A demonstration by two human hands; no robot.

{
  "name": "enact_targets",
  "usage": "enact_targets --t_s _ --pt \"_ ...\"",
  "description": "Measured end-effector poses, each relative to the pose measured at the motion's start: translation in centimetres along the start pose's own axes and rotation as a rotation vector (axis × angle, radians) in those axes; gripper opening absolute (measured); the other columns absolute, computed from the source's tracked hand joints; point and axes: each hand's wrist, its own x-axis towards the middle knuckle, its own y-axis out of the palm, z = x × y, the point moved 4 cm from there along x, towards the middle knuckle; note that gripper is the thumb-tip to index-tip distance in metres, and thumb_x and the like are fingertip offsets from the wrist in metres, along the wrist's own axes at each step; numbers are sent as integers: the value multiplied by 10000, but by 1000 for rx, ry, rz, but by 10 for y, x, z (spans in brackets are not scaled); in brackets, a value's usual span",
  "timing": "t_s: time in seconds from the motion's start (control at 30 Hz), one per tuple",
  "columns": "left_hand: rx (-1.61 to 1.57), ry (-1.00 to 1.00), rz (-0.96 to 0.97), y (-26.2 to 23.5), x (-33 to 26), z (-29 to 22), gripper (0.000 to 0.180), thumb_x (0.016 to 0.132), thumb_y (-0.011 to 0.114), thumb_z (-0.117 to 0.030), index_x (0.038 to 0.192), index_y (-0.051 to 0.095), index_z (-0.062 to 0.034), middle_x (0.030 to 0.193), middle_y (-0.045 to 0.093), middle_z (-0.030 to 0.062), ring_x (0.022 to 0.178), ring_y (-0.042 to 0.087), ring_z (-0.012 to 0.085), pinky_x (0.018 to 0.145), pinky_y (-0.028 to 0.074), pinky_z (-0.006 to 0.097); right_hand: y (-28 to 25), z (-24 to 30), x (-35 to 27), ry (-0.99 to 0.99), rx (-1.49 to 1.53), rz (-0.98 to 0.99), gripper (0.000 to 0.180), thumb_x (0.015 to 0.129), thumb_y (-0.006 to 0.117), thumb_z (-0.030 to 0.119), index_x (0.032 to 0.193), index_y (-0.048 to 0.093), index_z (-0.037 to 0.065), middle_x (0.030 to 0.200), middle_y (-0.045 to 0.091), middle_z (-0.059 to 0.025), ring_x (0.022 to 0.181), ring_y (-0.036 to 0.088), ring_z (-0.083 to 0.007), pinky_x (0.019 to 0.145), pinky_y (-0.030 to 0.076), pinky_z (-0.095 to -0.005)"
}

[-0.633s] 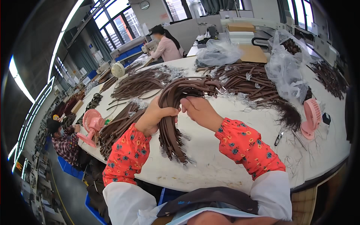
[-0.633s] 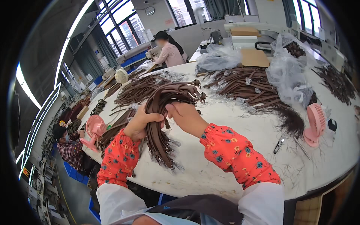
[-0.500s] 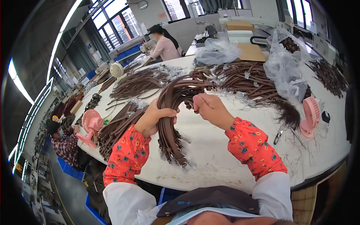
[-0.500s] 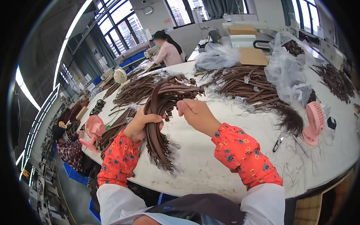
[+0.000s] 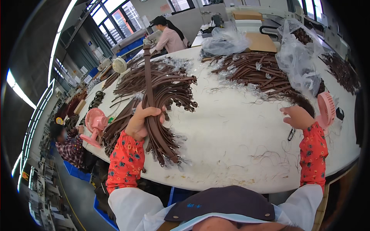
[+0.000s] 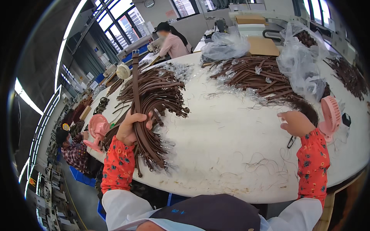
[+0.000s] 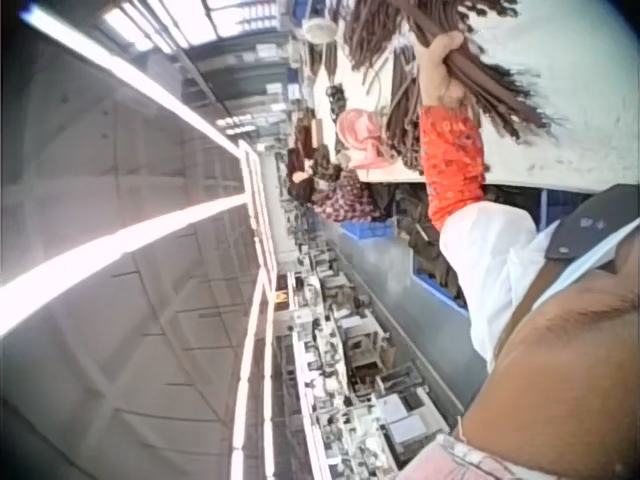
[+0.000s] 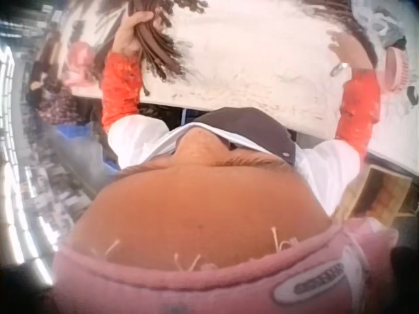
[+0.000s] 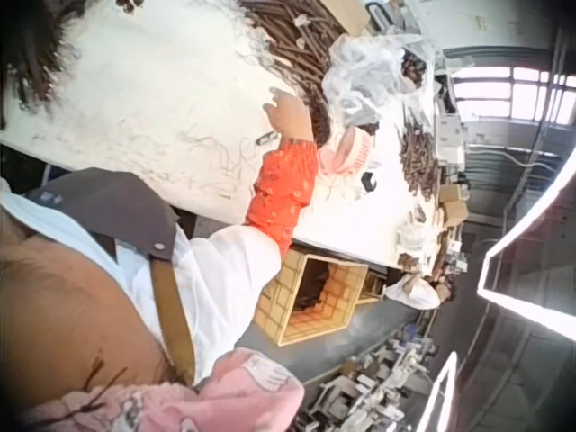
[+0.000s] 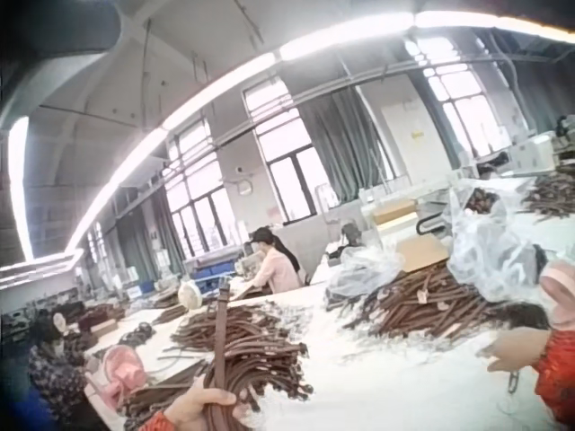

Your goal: The person uses a metal tool to attach silver buckles to the ends of brown leather straps. They work on multiple straps individually, then gather the finished items into a bundle and place them on the table.

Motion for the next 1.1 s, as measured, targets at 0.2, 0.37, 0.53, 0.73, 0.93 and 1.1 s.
enact_targets --t_s 0.2,0.37,0.53,0.73,0.93,1.1 --pt "-89 16 -4 9 -17 -9 438 778 617 11 1198 491 12 965 581 113 660 610 207 567 531 319 13 124 68 -68 1095 82 392 948 612 196 1269 569 -24 1083 691 -154 933 680 -194 835 525 -308" --pt "-111 39 81 35 -23 -11 457 774 611 10 1213 483 16 965 573 115 661 609 220 587 523 325 70 231 128 -349 1099 143 543 986 561 347 1381 451 -10 1308 598 -171 951 662 -254 869 518 -357" --pt "-171 20 129 50 -35 -9 468 769 609 13 1217 476 24 983 568 127 652 602 235 582 509 332 97 289 174 -141 1555 -93 600 938 635 326 1356 382 -23 1188 599 -166 851 680 -197 734 531 -319" --pt "-294 26 202 60 -43 0 491 774 596 8 1243 455 44 974 560 140 638 590 242 580 494 354 66 314 184 -67 1694 -245 563 917 659 263 1315 373 -14 1066 606 -124 748 674 -162 680 523 -293" --pt "-337 37 252 67 -47 8 538 751 592 -19 1264 442 43 953 544 131 596 554 212 554 456 326 51 330 193 -351 2114 -34 498 1025 473 410 1324 375 24 1224 520 -118 906 636 -181 761 511 -323" --pt "-360 48 276 68 -46 7 573 746 585 -33 1290 416 30 933 515 118 573 535 198 537 433 319 36 324 185 -421 2101 127 342 1042 454 365 1065 546 37 777 526 -28 604 517 -119 602 453 -278"
